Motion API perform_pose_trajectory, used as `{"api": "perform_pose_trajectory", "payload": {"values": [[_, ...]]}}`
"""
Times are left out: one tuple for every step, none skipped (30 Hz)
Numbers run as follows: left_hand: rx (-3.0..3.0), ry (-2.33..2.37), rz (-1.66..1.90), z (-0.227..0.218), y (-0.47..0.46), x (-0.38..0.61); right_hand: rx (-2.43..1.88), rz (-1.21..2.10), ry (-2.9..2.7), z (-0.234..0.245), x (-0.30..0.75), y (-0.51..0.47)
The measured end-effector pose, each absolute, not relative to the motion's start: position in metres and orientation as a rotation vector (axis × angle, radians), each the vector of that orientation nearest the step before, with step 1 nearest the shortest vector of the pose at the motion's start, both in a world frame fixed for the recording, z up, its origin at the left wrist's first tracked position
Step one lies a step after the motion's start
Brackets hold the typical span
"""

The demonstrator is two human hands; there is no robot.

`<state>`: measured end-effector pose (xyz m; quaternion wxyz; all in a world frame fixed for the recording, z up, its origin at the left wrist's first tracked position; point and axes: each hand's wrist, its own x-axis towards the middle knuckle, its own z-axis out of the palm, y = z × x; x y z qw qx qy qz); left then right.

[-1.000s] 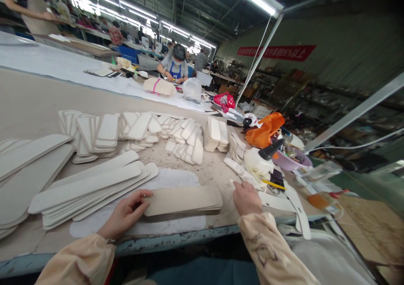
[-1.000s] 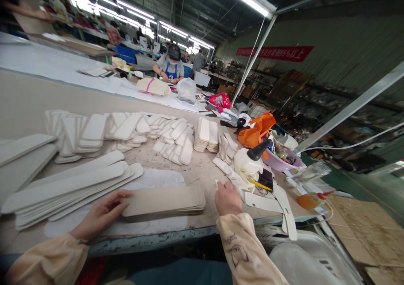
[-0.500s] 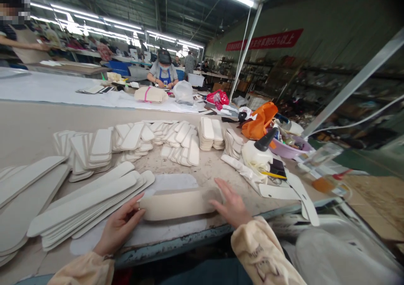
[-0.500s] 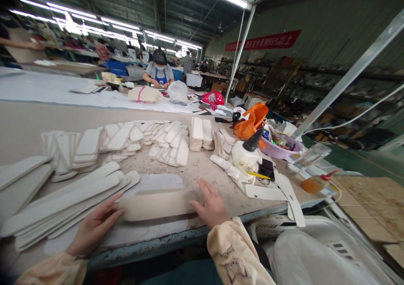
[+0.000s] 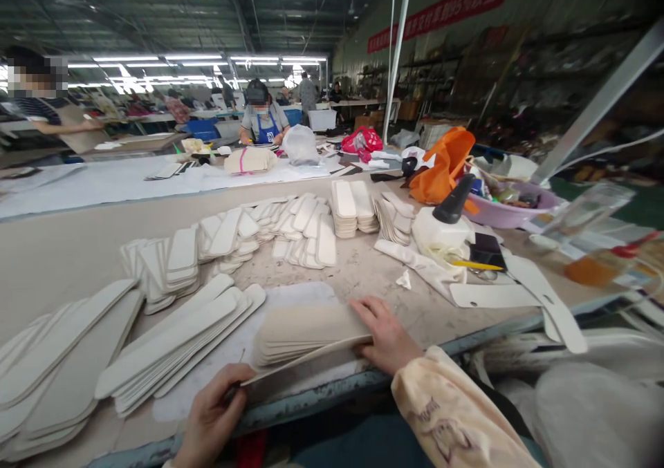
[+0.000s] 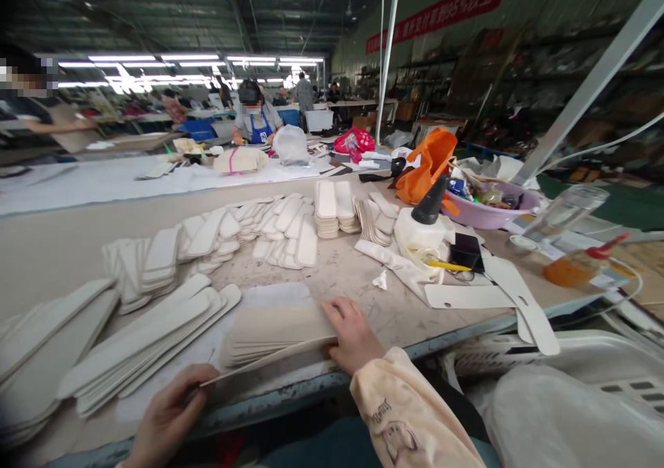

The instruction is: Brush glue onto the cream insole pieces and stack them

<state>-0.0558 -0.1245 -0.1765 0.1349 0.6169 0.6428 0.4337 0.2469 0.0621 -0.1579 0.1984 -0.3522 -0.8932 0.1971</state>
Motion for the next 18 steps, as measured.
{"api": "perform_pose_trajectory", "payload": {"values": [[1.813, 1.872, 1.253, -0.174, -0.126, -0.053, -0.963, 0.533, -2.502, -0.158, 0.247, 0.062], [1.834, 1.878, 1.249, -0.172, -0.126, -0.051, -0.94, 0.518, -2.505, -0.158, 0.246, 0.063], [1.851, 1.875, 1.24, -0.17, -0.125, -0.049, -0.916, 0.504, -2.507, -0.159, 0.246, 0.063], [1.863, 1.862, 1.224, -0.169, -0.124, -0.048, -0.894, 0.493, -2.511, -0.158, 0.246, 0.063], [1.866, 1.847, 1.204, -0.168, -0.123, -0.047, -0.874, 0.484, -2.514, -0.158, 0.246, 0.063], [1.85, 1.841, 1.184, -0.169, -0.121, -0.046, -0.855, 0.48, -2.518, -0.158, 0.246, 0.062], [1.812, 1.846, 1.184, -0.17, -0.12, -0.046, -0.84, 0.486, -2.522, -0.157, 0.246, 0.061], [1.752, 1.862, 1.208, -0.172, -0.12, -0.046, -0.825, 0.504, -2.525, -0.156, 0.246, 0.06], [1.677, 1.883, 1.243, -0.175, -0.12, -0.046, -0.804, 0.533, -2.53, -0.155, 0.246, 0.059], [1.599, 1.902, 1.281, -0.179, -0.12, -0.045, -0.781, 0.568, -2.536, -0.155, 0.247, 0.058], [1.537, 1.912, 1.306, -0.182, -0.12, -0.045, -0.758, 0.599, -2.545, -0.154, 0.248, 0.056], [1.499, 1.914, 1.31, -0.185, -0.121, -0.044, -0.735, 0.616, -2.56, -0.154, 0.249, 0.054], [1.487, 1.914, 1.29, -0.186, -0.121, -0.044, -0.712, 0.614, -2.577, -0.154, 0.25, 0.053], [1.495, 1.917, 1.249, -0.187, -0.121, -0.044, -0.69, 0.598, -2.599, -0.154, 0.251, 0.052], [1.512, 1.922, 1.208, -0.187, -0.121, -0.044, -0.668, 0.574, -2.624, -0.154, 0.252, 0.051], [1.532, 1.93, 1.171, -0.186, -0.121, -0.044, -0.643, 0.549, -2.649, -0.153, 0.254, 0.05], [1.548, 1.937, 1.136, -0.185, -0.12, -0.044, -0.618, 0.531, -2.671, -0.152, 0.254, 0.049], [1.561, 1.946, 1.11, -0.183, -0.12, -0.044, -0.594, 0.523, -2.689, -0.15, 0.255, 0.049]]}}
